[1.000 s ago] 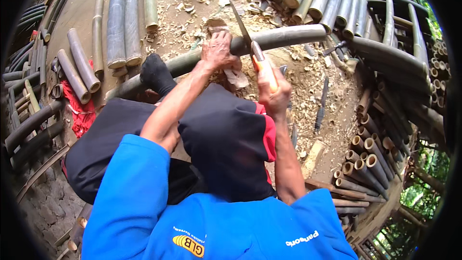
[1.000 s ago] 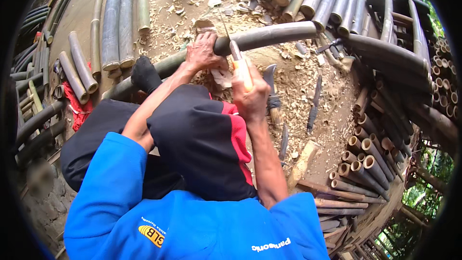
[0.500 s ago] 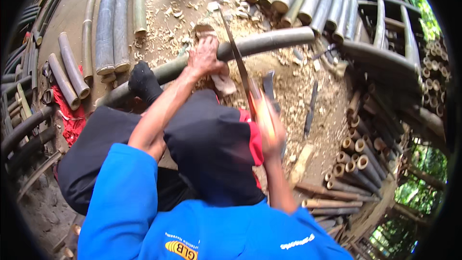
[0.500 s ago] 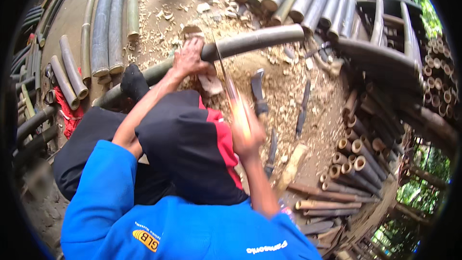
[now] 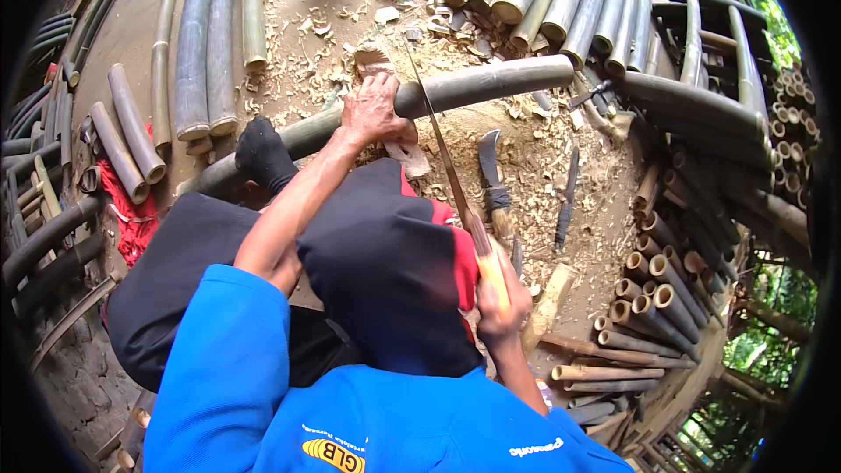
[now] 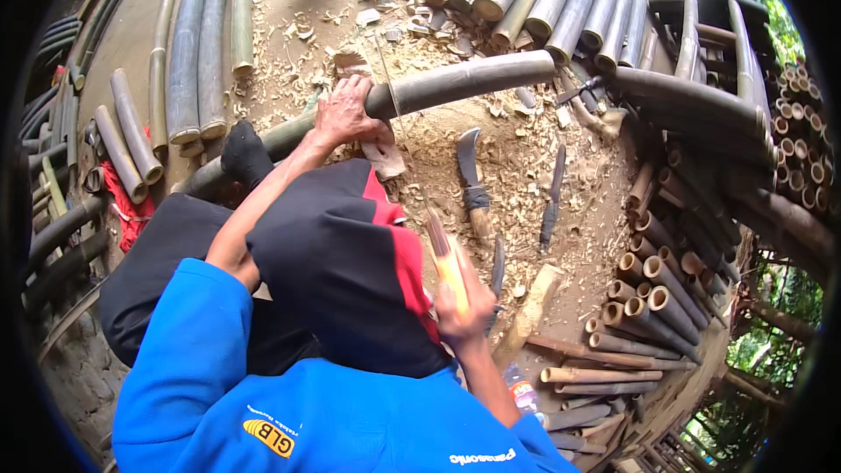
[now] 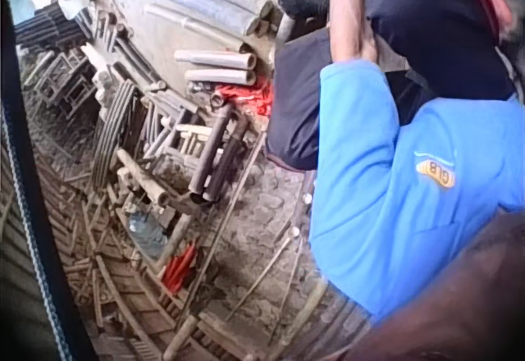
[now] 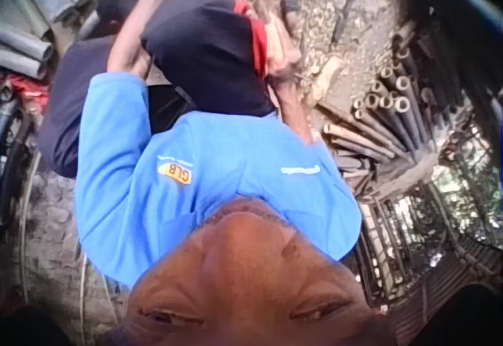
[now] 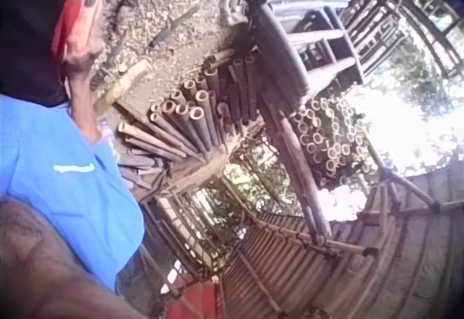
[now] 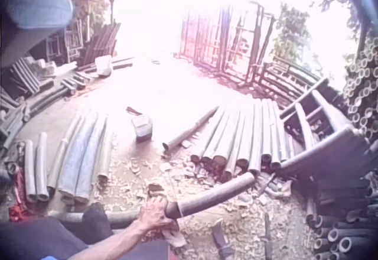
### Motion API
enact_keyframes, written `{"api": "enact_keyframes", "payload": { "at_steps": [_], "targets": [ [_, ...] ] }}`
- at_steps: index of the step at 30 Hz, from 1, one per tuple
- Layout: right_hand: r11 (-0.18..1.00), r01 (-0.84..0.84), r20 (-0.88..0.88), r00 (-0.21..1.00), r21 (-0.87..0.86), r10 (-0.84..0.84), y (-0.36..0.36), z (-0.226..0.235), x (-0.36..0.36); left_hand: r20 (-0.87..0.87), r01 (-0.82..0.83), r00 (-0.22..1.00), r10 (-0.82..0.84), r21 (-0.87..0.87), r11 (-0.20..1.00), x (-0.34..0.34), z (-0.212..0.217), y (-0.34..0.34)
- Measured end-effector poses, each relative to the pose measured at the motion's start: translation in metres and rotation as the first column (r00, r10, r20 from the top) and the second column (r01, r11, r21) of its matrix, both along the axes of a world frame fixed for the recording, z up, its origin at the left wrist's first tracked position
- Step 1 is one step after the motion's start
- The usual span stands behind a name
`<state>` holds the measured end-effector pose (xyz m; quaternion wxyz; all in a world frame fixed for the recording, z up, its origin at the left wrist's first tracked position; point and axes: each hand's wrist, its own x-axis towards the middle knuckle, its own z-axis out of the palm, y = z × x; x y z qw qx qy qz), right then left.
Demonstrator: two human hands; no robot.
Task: The person saws through sections of bamboo by hand using a hand saw, then moves the cut sections aside and picks up a new bamboo pole to continue sawing.
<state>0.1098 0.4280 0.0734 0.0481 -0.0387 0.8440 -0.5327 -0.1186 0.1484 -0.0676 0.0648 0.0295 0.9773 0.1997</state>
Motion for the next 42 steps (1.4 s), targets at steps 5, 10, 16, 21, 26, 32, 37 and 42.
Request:
{"api": "enact_keyframes", "payload": {
  "at_steps": [5,10,16,21,26,32,37,42],
  "targets": [
    [1.000,-0.030,-0.249,0.968,-0.001,0.029,-0.042,-0.047,-0.093,-0.084,0.008,0.996,-0.013,-0.064,0.998,0.005,0.000,0.007],
    [0.992,0.028,-0.082,0.996,-0.121,-0.038,-0.064,-0.038,-0.100,-0.109,-0.025,0.994,0.012,-0.115,0.993,0.001,-0.017,-0.011],
    [0.986,0.158,0.099,0.983,-0.050,-0.152,-0.001,0.003,0.018,-0.059,-0.068,0.996,0.060,-0.139,0.988,0.002,0.004,0.002],
    [0.999,-0.027,-0.280,0.960,-0.034,0.016,-0.080,-0.034,-0.146,-0.167,-0.052,0.985,0.034,-0.103,0.993,0.000,-0.007,0.004],
    [0.998,0.002,-0.124,0.992,0.057,0.006,0.003,0.004,0.002,0.012,-0.045,0.999,0.046,-0.070,0.997,0.008,0.004,0.002],
    [0.999,-0.009,-0.334,0.943,-0.047,-0.007,-0.050,-0.043,-0.098,-0.092,-0.075,0.994,0.064,-0.121,0.990,-0.002,-0.009,0.003],
    [0.997,-0.003,-0.099,0.995,-0.078,-0.005,-0.053,-0.049,-0.111,0.124,-0.022,0.992,0.037,-0.115,0.993,-0.009,0.013,0.008],
    [0.963,0.163,0.131,0.982,-0.215,-0.137,0.010,0.029,0.056,-0.091,-0.059,0.994,0.058,-0.009,0.998,0.009,0.009,0.002]
  ]
}}
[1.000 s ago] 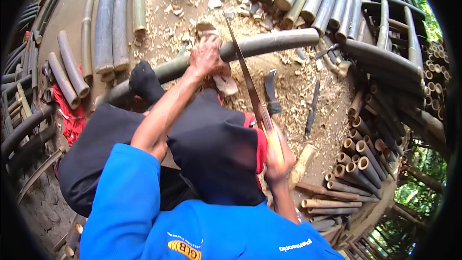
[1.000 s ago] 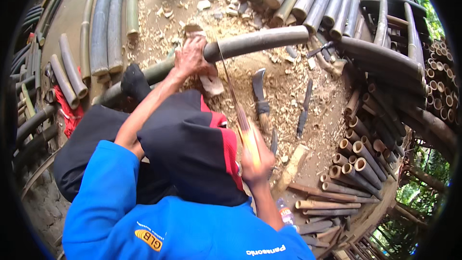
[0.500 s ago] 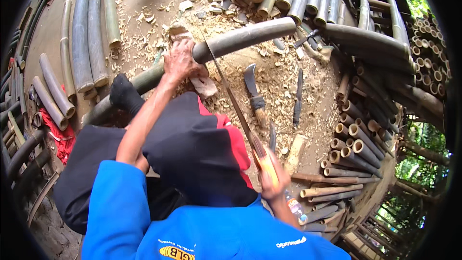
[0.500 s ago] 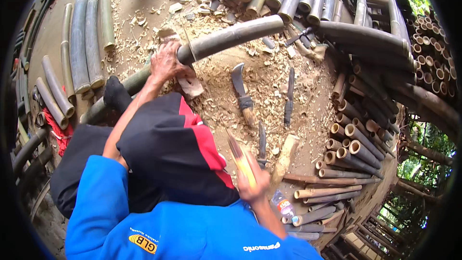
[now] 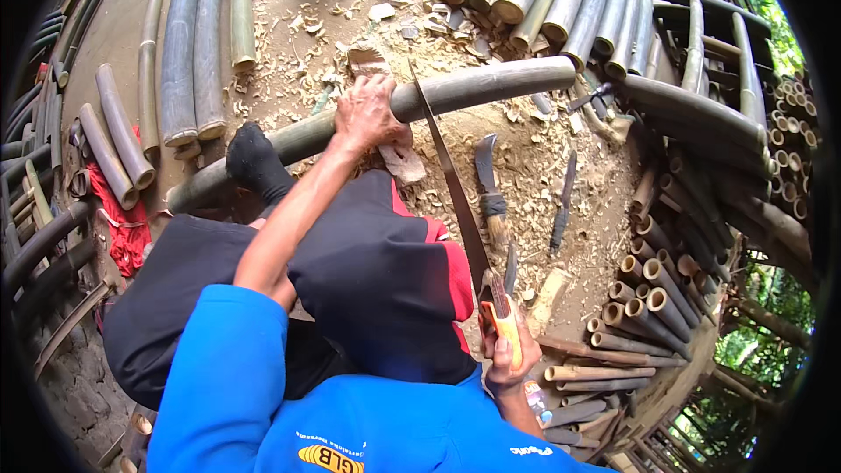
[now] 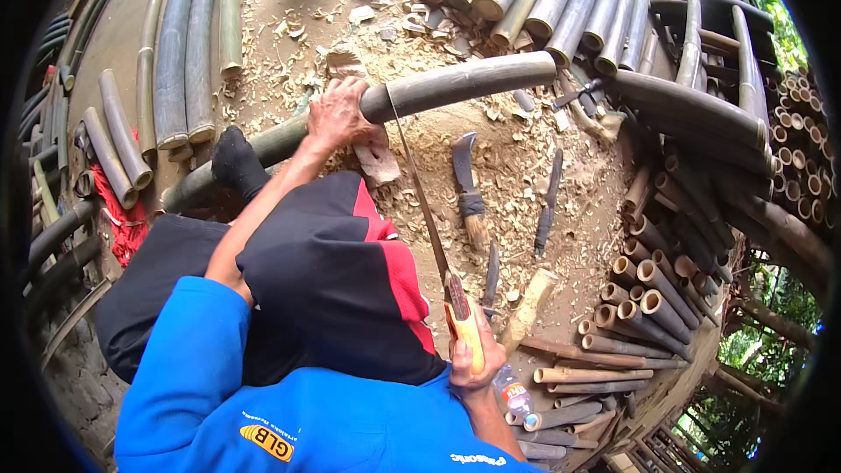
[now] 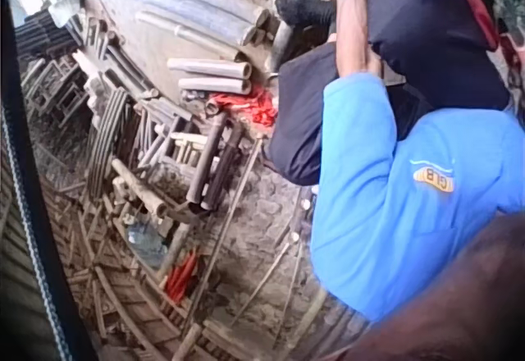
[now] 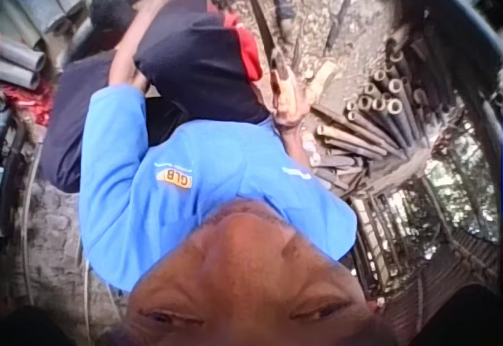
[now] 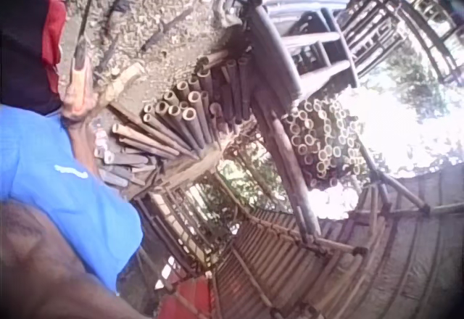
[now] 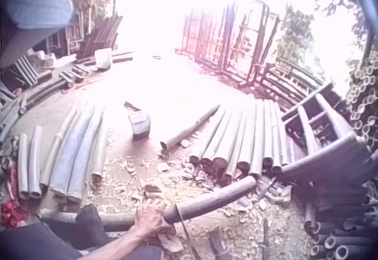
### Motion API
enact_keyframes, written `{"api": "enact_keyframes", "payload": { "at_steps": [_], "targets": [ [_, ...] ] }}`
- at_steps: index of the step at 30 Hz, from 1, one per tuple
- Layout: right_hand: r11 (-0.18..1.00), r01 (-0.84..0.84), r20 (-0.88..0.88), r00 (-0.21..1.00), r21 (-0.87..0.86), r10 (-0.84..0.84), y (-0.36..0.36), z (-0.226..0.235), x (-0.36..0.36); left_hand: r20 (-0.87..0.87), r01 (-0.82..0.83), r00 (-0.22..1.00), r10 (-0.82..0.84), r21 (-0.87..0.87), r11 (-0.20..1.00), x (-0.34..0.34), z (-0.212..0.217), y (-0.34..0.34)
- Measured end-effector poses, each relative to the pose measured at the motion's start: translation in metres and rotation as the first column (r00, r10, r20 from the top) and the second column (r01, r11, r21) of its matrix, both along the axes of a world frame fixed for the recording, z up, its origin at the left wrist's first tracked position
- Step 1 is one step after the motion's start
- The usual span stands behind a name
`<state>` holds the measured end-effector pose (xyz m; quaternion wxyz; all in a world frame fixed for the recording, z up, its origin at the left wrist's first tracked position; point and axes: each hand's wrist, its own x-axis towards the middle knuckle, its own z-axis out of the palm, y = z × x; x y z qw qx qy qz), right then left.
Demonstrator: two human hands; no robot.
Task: The person saws through sections of bamboo by hand using a hand saw, then moves the cut sections aside and picks up a new bamboo pole to continue sawing.
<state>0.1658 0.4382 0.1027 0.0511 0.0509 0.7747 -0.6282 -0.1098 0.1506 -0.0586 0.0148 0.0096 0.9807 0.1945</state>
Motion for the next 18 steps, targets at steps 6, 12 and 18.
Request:
{"api": "enact_keyframes", "payload": {
  "at_steps": [6,12,18],
  "targets": [
    [0.900,-0.164,-0.382,0.864,0.404,0.329,-0.091,-0.063,-0.221,0.006,-0.021,1.000,0.022,-0.079,0.997,-0.012,-0.018,-0.002],
    [0.913,-0.135,-0.220,0.947,0.386,0.233,0.007,-0.038,-0.041,0.155,-0.031,0.987,0.035,-0.026,0.999,-0.011,0.003,-0.002],
    [0.957,-0.061,-0.504,0.840,0.283,0.203,-0.068,-0.082,-0.187,0.046,-0.009,0.999,0.009,-0.007,1.000,-0.013,-0.011,0.002]
  ]
}}
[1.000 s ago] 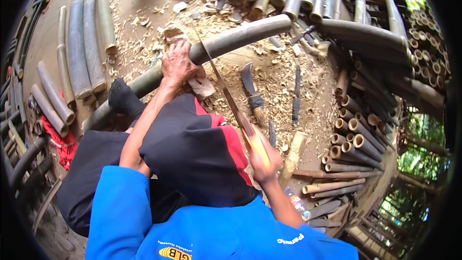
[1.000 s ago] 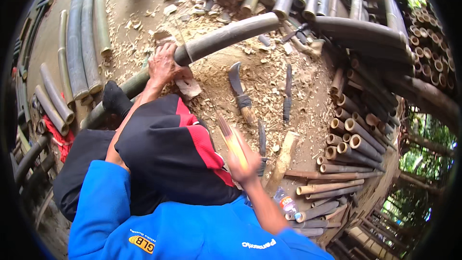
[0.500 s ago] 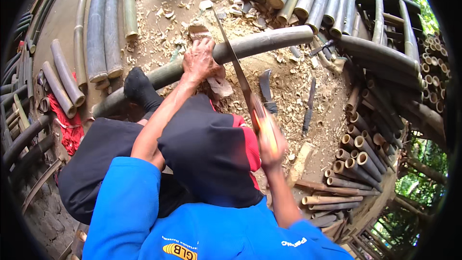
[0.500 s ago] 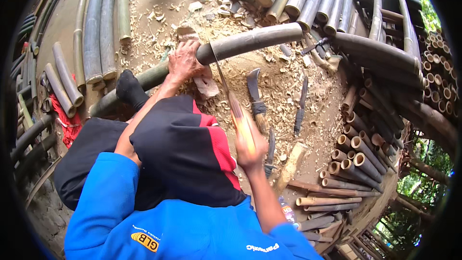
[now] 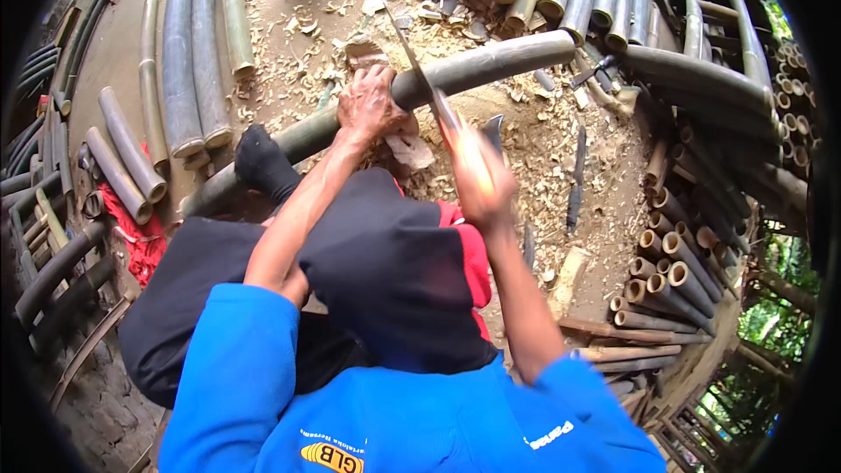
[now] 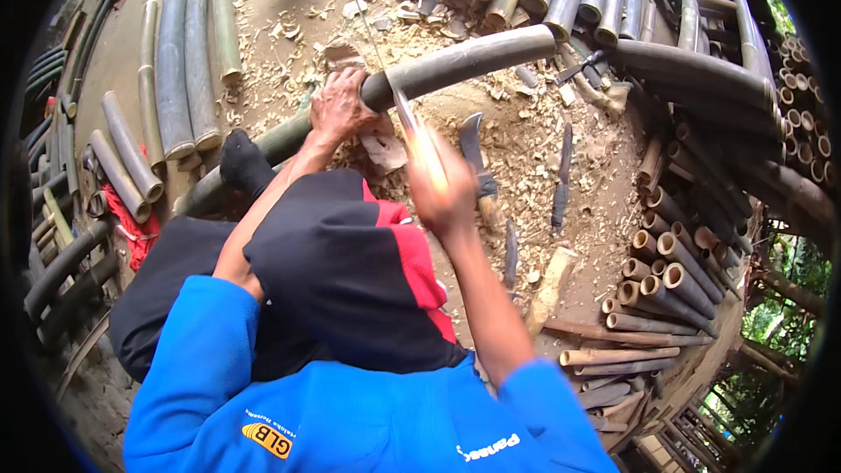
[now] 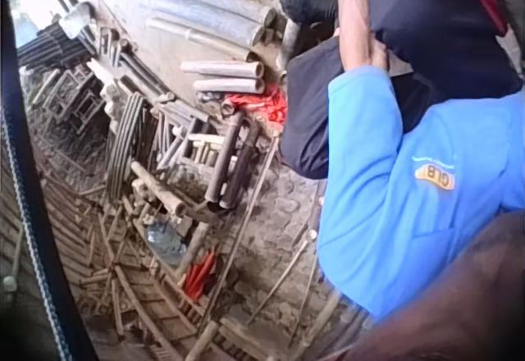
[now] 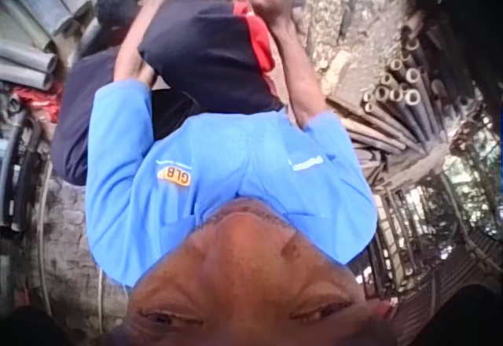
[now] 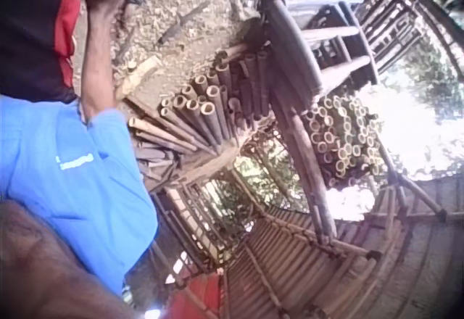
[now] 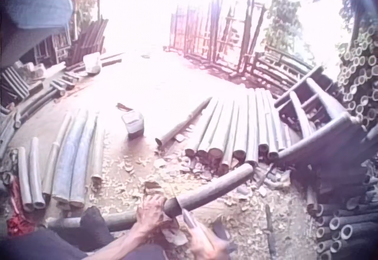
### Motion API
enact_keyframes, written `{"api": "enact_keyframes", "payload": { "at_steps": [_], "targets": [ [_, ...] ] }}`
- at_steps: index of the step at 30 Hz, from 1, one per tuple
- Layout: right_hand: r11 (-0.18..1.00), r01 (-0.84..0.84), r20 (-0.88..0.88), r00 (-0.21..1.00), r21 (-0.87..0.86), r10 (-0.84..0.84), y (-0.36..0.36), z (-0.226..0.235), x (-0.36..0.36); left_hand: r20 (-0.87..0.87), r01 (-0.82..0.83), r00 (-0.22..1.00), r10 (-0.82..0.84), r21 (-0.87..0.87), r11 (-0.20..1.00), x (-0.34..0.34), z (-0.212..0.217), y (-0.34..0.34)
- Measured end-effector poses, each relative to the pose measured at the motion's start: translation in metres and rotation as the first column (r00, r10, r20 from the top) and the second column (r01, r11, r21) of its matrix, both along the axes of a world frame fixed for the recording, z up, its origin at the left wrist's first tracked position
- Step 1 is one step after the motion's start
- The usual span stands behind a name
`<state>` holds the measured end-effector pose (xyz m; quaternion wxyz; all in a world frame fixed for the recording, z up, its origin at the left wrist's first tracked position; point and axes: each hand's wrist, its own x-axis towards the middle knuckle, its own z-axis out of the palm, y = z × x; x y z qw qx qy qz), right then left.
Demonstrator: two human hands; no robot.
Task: The person saws through sections of bamboo by hand using a hand saw, then moves the cut sections aside and picks up a new bamboo pole to continue sawing.
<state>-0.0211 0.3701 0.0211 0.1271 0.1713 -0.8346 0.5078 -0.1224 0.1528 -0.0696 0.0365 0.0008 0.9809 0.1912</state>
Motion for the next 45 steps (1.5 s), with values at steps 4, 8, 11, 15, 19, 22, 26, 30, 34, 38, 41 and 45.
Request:
{"api": "enact_keyframes", "payload": {
  "at_steps": [4,8,11,15,19,22,26,30,34,38,41,45],
  "targets": [
    [1.000,-0.005,0.104,0.995,-0.029,0.008,-0.013,-0.003,-0.007,0.030,-0.017,0.999,0.016,0.022,1.000,0.001,0.002,0.004],
    [0.993,0.083,0.469,0.882,-0.086,-0.033,0.060,0.046,0.135,0.075,-0.035,0.997,0.037,-0.018,0.999,0.006,0.017,-0.006],
    [0.981,0.094,0.423,0.906,-0.172,-0.013,0.063,0.024,0.143,0.092,-0.042,0.995,0.044,-0.030,0.999,0.004,0.023,-0.002],
    [0.999,0.022,0.334,0.943,-0.035,-0.009,-0.013,0.011,-0.019,-0.019,-0.004,1.000,0.003,-0.045,0.999,-0.001,0.000,-0.001],
    [1.000,-0.018,0.239,0.971,-0.015,0.021,0.024,0.006,0.045,-0.003,0.007,1.000,-0.007,-0.015,1.000,-0.006,0.003,-0.006],
    [0.999,0.036,0.397,0.917,0.027,-0.044,0.066,0.050,0.139,0.016,0.003,1.000,-0.003,0.012,1.000,0.000,0.015,-0.008],
    [0.998,0.002,0.328,0.944,0.067,-0.023,0.054,0.004,0.116,-0.026,0.008,1.000,-0.008,-0.003,1.000,0.004,0.003,-0.003],
    [0.988,0.113,0.364,0.929,-0.103,-0.069,0.016,-0.006,0.053,-0.049,0.004,0.999,-0.006,-0.042,0.999,0.000,0.003,-0.006],
    [0.998,0.060,0.426,0.904,-0.031,-0.041,0.031,0.008,0.083,0.080,0.027,0.997,-0.018,-0.114,0.993,0.008,0.003,-0.006],
    [0.997,0.079,0.505,0.861,-0.008,-0.064,0.068,0.044,0.140,-0.049,0.048,0.997,-0.053,-0.089,0.995,0.001,0.017,-0.008],
    [0.994,0.061,0.338,0.941,-0.089,-0.027,0.054,0.026,0.112,-0.062,0.015,0.998,-0.017,-0.024,1.000,0.013,0.009,-0.002],
    [0.999,0.040,0.315,0.948,0.016,-0.043,-0.017,0.005,-0.014,-0.025,0.032,0.999,-0.032,-0.017,0.999,0.003,0.010,0.006]
  ]
}}
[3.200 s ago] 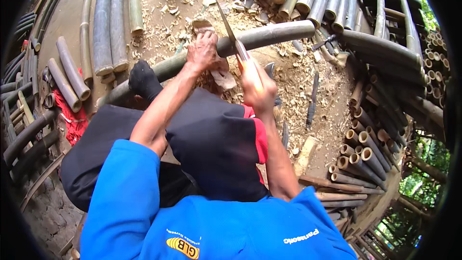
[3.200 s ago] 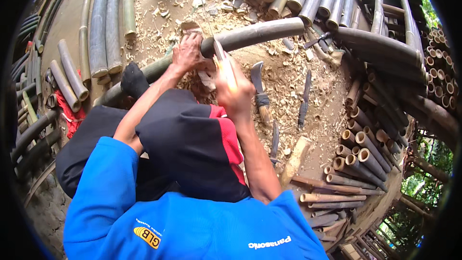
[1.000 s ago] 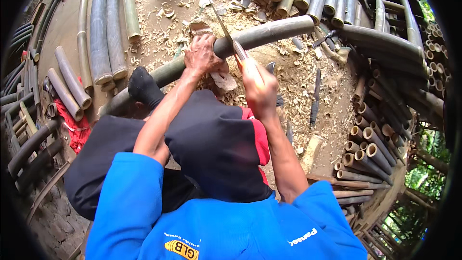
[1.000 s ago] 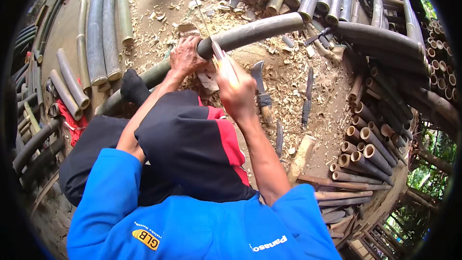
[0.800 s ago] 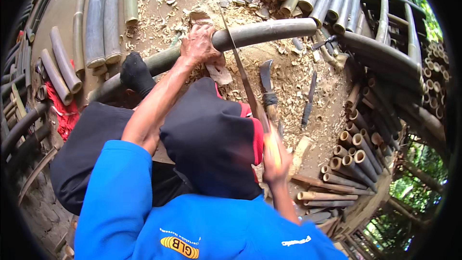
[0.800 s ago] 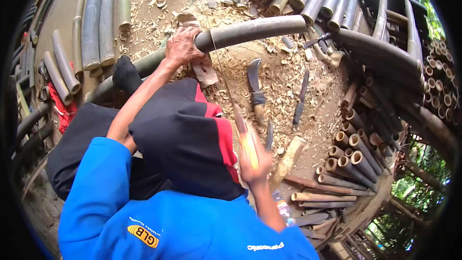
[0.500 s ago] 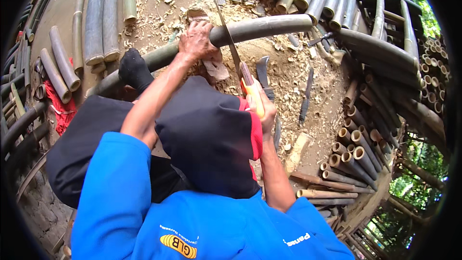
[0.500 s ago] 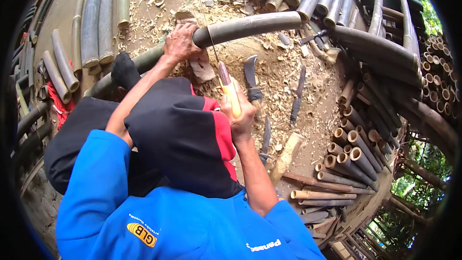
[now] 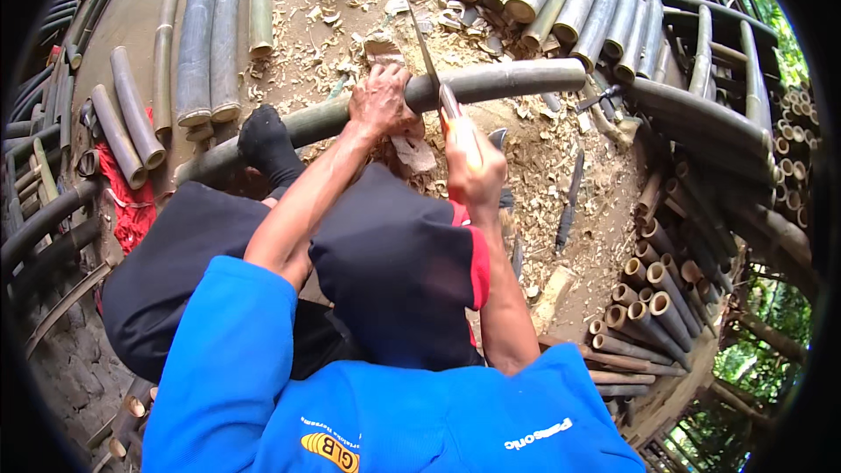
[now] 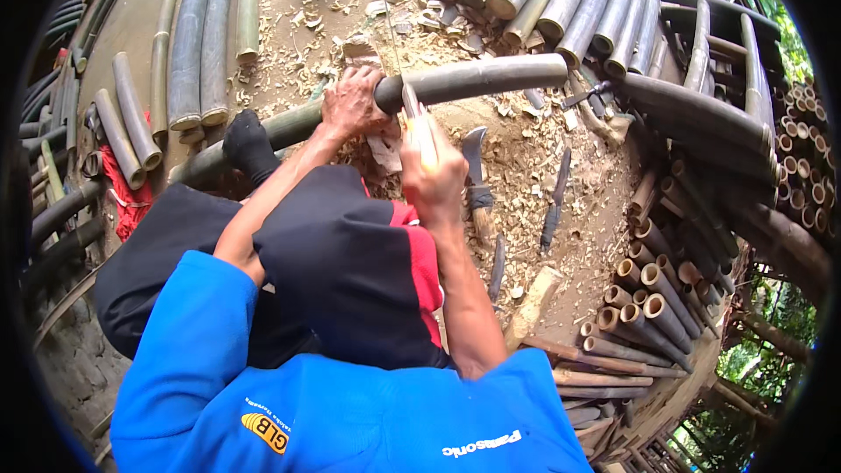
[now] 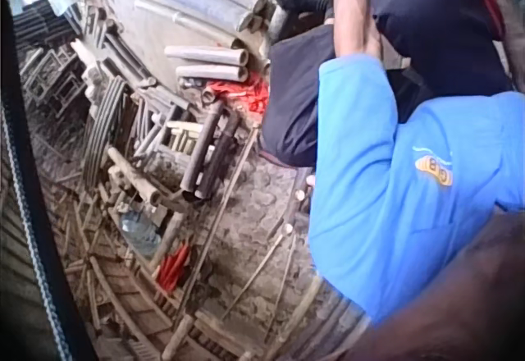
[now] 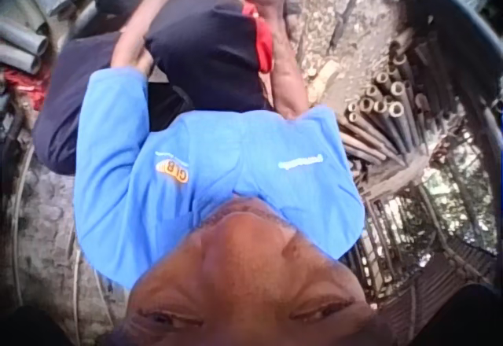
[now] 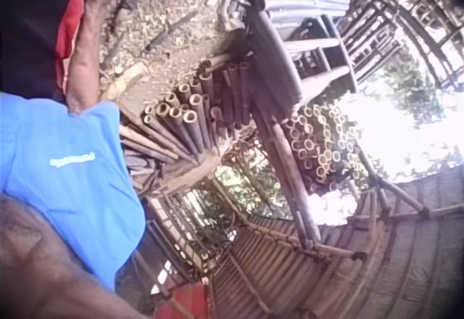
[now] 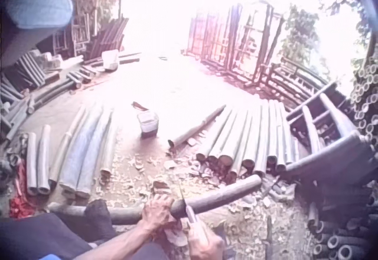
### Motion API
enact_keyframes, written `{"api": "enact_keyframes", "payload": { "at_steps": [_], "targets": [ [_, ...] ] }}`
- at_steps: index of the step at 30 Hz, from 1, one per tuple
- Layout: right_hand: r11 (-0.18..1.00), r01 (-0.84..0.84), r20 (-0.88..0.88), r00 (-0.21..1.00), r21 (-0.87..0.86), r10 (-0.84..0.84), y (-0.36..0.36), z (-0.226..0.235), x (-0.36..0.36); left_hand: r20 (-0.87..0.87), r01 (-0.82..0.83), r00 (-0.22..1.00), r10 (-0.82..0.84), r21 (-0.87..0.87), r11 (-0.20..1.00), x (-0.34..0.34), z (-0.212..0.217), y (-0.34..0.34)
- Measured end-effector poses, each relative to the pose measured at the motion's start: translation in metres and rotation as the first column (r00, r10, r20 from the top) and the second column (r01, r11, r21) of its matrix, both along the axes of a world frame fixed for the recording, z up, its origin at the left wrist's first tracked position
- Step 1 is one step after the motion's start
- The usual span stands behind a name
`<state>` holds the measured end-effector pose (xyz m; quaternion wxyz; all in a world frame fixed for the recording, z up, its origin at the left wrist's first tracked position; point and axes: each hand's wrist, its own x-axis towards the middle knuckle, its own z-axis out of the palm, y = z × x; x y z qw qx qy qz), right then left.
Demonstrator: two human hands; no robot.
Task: The person saws through sections of bamboo by hand using a hand saw, then moves the cut sections aside and picks up a new bamboo pole to continue sawing.
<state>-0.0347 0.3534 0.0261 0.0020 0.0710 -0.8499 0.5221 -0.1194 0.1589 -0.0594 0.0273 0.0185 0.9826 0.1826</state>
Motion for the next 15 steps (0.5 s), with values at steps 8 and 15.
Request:
{"api": "enact_keyframes", "payload": {
  "at_steps": [8,15],
  "targets": [
    [0.994,-0.014,0.122,0.993,0.105,0.001,0.092,0.045,0.181,0.025,-0.057,0.998,0.057,0.012,0.998,-0.004,-0.002,-0.016],
    [0.997,0.029,-0.009,1.000,-0.070,-0.030,-0.011,-0.003,-0.004,0.004,-0.020,1.000,0.020,0.051,0.998,-0.006,0.002,-0.011]
  ]
}}
